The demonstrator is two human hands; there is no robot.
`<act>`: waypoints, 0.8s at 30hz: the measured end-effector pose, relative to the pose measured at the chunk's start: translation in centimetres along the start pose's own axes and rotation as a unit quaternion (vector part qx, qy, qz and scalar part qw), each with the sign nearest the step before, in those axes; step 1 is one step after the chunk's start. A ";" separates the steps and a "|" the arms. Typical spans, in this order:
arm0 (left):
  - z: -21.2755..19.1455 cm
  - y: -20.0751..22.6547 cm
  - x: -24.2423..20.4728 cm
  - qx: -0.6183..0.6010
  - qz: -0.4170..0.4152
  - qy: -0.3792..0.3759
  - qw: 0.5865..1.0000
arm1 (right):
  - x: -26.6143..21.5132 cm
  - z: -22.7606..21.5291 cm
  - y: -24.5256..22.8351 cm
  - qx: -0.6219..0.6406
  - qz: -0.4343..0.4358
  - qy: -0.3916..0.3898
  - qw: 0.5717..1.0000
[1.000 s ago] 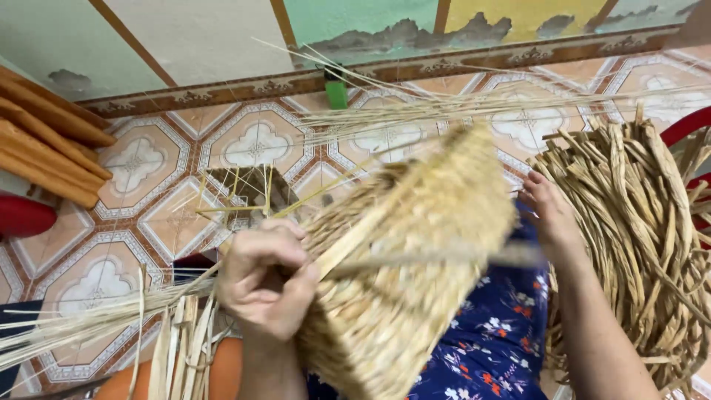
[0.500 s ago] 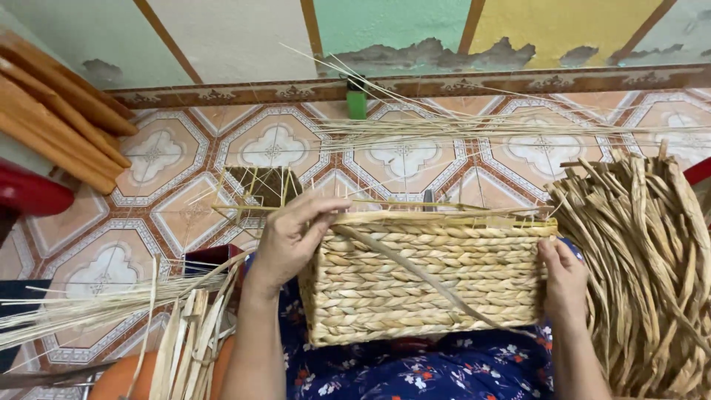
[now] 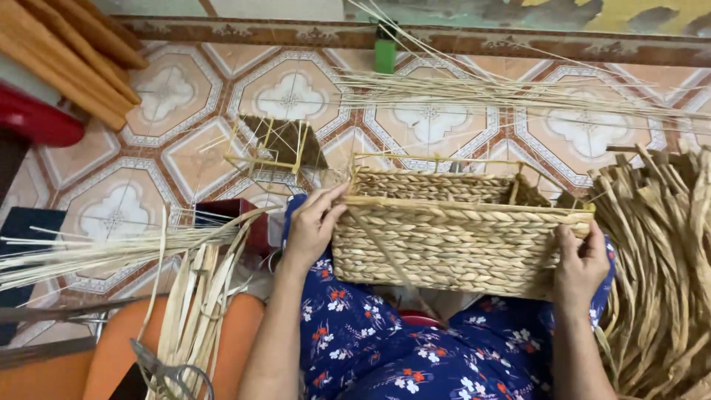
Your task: The person weaves a basket by hand, threading dried plant fibers through a frame and using shears to trim excess material. They work around the sides and top edge, tucking the ends into the weave to secure the structure.
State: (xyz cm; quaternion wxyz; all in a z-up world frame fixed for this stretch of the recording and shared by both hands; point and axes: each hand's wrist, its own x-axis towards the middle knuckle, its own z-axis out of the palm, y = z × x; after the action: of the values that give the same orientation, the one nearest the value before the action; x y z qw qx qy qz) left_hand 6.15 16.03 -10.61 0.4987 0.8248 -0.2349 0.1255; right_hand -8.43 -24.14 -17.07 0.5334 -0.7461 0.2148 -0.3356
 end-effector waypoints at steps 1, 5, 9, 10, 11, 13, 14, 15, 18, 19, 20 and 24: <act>0.2 0.2 0.9 -0.025 -0.023 -0.021 0.999 | 0.4 0.3 -0.9 -0.045 -0.025 0.013 0.999; 1.2 -0.5 0.8 0.023 -0.009 0.011 1.000 | -0.8 2.4 -4.6 -0.177 -0.179 0.049 0.967; 0.9 0.1 0.6 0.101 0.077 0.058 0.990 | -3.1 6.6 -5.3 -0.181 -0.303 -0.068 0.933; 0.9 0.2 0.7 0.121 0.102 0.065 0.985 | -3.7 7.9 -6.0 -0.175 -0.312 -0.139 0.923; 0.9 -0.1 0.7 0.122 0.103 0.066 0.985 | -3.5 8.9 -7.7 -0.175 -0.313 -0.139 0.923; 1.1 -0.6 0.5 0.087 0.102 0.047 0.990 | -3.4 10.8 -10.9 0.058 -0.262 -0.148 0.952; 1.2 -1.1 0.4 0.086 0.101 0.047 0.990 | -3.1 10.8 -11.9 0.057 -0.260 -0.150 0.952; 1.3 -1.6 0.3 0.057 0.062 0.055 0.995 | -2.7 10.9 -12.9 0.100 -0.258 -0.110 0.955; 1.0 -2.1 0.9 -0.010 -0.006 0.066 0.998 | -3.8 9.9 -14.2 0.149 -0.334 -0.067 0.928; 0.9 -2.0 1.0 -0.049 -0.037 0.067 0.996 | -4.7 9.1 -14.3 0.153 -0.410 -0.062 0.897; 1.0 -2.0 1.1 -0.050 -0.039 0.067 0.996 | -5.0 9.2 -15.4 0.151 -0.409 -0.064 0.898; 1.2 -2.7 1.4 -0.035 0.011 0.055 0.998 | -4.8 14.1 -15.8 -0.045 -0.345 -0.348 0.870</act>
State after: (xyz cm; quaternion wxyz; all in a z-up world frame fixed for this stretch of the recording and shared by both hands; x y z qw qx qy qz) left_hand 8.70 15.70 -12.58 0.5381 0.7961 -0.2205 0.1674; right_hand -1.99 -6.33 -6.39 0.3898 -0.8642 -0.2416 -0.2068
